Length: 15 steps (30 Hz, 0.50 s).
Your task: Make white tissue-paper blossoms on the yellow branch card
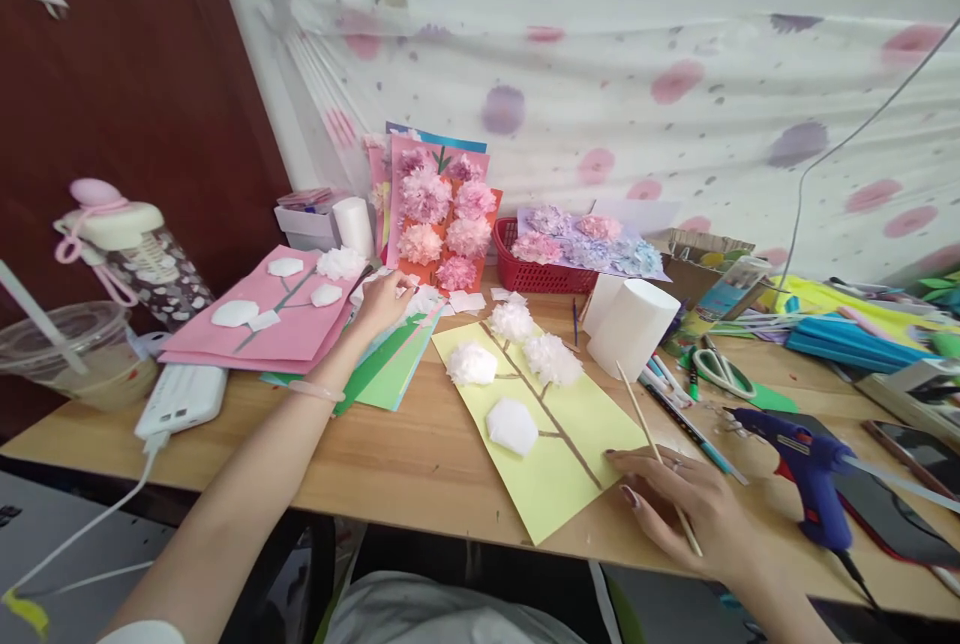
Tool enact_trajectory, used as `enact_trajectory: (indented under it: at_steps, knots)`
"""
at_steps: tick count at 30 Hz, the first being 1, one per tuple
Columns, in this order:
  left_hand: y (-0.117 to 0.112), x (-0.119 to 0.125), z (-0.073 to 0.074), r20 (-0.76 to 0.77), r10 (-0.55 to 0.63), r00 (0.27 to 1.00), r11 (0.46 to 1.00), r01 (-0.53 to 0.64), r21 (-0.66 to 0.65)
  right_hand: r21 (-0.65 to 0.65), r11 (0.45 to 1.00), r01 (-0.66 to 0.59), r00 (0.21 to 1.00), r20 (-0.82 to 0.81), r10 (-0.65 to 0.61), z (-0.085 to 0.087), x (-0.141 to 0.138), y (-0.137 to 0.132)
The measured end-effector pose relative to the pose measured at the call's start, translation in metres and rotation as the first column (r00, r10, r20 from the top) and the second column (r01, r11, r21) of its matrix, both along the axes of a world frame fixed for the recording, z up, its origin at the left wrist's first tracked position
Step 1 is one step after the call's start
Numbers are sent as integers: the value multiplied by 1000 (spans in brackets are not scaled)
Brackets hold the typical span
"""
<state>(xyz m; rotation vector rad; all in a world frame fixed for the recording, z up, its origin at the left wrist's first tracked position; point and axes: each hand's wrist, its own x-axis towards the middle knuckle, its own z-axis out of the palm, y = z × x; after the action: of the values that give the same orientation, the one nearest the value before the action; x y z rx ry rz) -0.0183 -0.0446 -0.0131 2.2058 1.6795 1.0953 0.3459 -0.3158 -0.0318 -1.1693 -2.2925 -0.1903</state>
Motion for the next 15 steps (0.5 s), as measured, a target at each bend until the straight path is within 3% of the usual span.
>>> enact_trajectory:
  at_steps: [3,6,9,11,13,15]
  knots:
    - [-8,0,14,252,-148,956,983,171,-72,70,998,-4,998,-68,9,1,0,0]
    - [-21,8,27,558,-319,766,875,464,-136,87,996,10,982,-189,7,1,-4,3]
    - [-38,21,35,572,-435,695,733,643,-224,12,998,67,935,-350,-59,8,-15,13]
    - [-50,29,37,544,-492,680,663,698,-271,47,994,101,903,-423,-71,18,-27,24]
    - [-62,35,36,522,-522,674,641,714,-281,87,990,113,868,-493,-55,30,-41,36]
    - [-74,39,31,489,-524,697,652,698,-296,137,990,28,830,-555,54,38,-57,48]
